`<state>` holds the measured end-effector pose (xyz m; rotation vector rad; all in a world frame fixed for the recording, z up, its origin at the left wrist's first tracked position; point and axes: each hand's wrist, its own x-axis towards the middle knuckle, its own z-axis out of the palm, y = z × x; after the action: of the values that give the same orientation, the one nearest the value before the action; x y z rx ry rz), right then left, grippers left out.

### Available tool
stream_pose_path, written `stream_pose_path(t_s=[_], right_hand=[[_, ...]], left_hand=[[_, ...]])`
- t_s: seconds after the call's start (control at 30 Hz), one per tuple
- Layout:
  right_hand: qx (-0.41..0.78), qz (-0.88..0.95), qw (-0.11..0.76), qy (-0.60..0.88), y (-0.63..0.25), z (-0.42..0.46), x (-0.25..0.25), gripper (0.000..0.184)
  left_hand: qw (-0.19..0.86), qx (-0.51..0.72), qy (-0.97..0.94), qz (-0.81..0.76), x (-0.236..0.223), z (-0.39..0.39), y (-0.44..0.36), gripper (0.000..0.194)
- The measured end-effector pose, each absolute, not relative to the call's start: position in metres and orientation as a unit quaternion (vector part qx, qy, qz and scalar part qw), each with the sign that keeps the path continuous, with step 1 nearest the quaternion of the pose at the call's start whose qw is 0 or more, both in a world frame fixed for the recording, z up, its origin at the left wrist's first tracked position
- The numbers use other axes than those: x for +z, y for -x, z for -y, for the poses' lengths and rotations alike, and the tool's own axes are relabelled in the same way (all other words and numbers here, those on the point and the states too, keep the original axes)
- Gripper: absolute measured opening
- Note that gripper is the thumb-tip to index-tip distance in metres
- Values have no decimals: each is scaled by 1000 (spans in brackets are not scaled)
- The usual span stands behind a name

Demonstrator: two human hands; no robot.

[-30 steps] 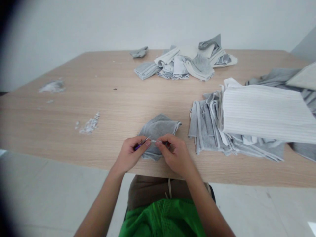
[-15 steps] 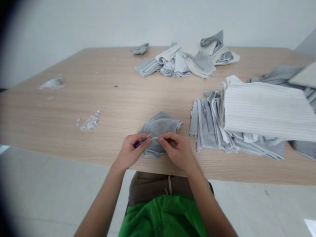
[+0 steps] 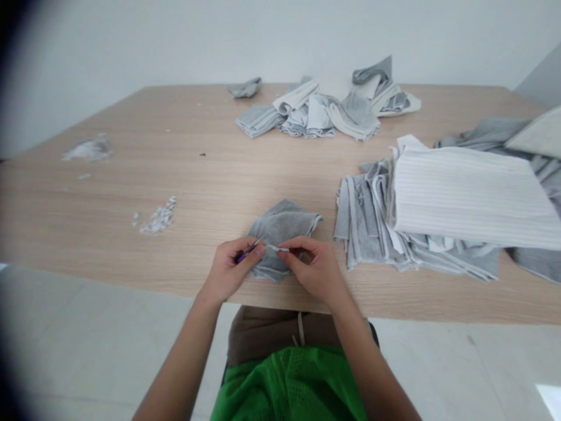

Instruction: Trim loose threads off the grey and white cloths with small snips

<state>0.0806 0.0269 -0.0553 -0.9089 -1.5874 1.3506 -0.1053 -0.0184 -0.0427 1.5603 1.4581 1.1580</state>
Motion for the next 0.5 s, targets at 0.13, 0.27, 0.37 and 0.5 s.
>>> stream_pose_path(t_s=[0.13,0.27,0.37,0.5], right_hand=[[524,635,407,396,-80,-28,-57,13],[521,619,414,417,-80,-28,-56,18],[524,622,429,394,-80,-27,-52,18],[524,632,444,358,-82,-26,-48,14]], left_hand=[[351,448,-600,-563,-44,19,106,29],[334,446,-602,-572,-48,18,107,29],[282,422,-634,-583,-50,17,106,25],[239,411,-673,-567,-47,17,102,16]])
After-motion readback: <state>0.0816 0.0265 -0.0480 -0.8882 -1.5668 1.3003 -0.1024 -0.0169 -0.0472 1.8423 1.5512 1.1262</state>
